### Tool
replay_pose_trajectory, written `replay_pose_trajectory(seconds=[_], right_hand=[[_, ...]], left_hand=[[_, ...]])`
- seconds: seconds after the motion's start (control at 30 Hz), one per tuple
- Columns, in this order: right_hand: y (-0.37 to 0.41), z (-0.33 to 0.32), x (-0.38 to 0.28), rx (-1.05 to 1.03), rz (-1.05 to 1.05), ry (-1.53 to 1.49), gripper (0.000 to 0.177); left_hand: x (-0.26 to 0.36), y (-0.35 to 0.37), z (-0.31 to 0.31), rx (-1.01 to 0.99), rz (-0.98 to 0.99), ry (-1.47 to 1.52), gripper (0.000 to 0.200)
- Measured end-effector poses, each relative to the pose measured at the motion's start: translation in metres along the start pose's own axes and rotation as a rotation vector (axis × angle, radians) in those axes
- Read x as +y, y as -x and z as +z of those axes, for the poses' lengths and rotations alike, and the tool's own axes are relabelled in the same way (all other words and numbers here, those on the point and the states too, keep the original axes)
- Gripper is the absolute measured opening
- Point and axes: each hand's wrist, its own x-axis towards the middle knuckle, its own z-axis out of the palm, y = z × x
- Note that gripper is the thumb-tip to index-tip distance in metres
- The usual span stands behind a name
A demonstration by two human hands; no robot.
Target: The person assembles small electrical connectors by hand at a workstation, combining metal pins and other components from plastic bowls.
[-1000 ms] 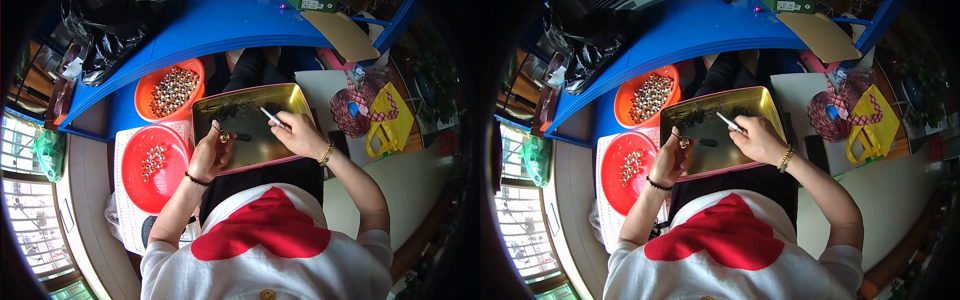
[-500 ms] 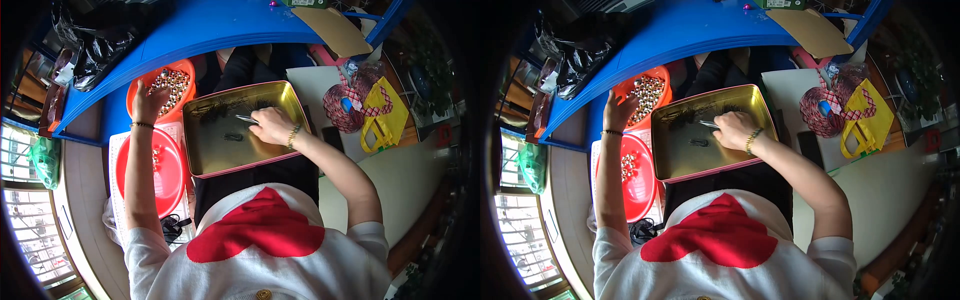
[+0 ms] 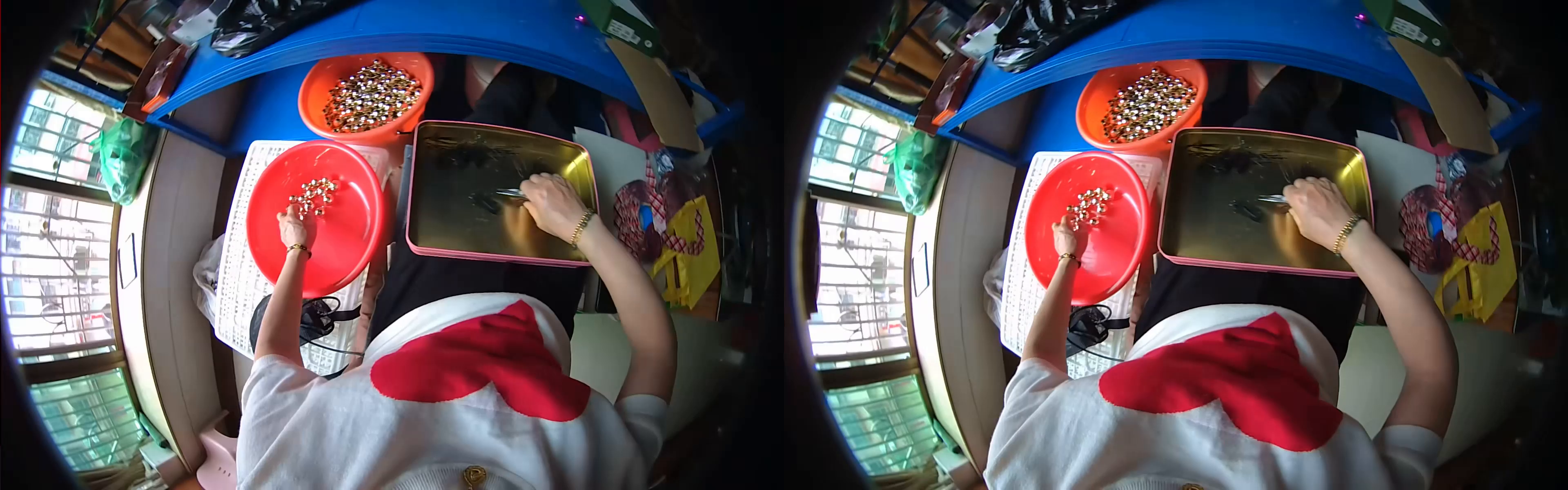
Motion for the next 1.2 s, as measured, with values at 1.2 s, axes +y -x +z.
replay_pose_trajectory(seconds=[1.2], right_hand=[[0.02,-0.05,-0.065,0.407,-0.085,-0.742,0.012]], left_hand=[[0.276,0.122,-0.145,-1.052,0.29,1.444,0.026]])
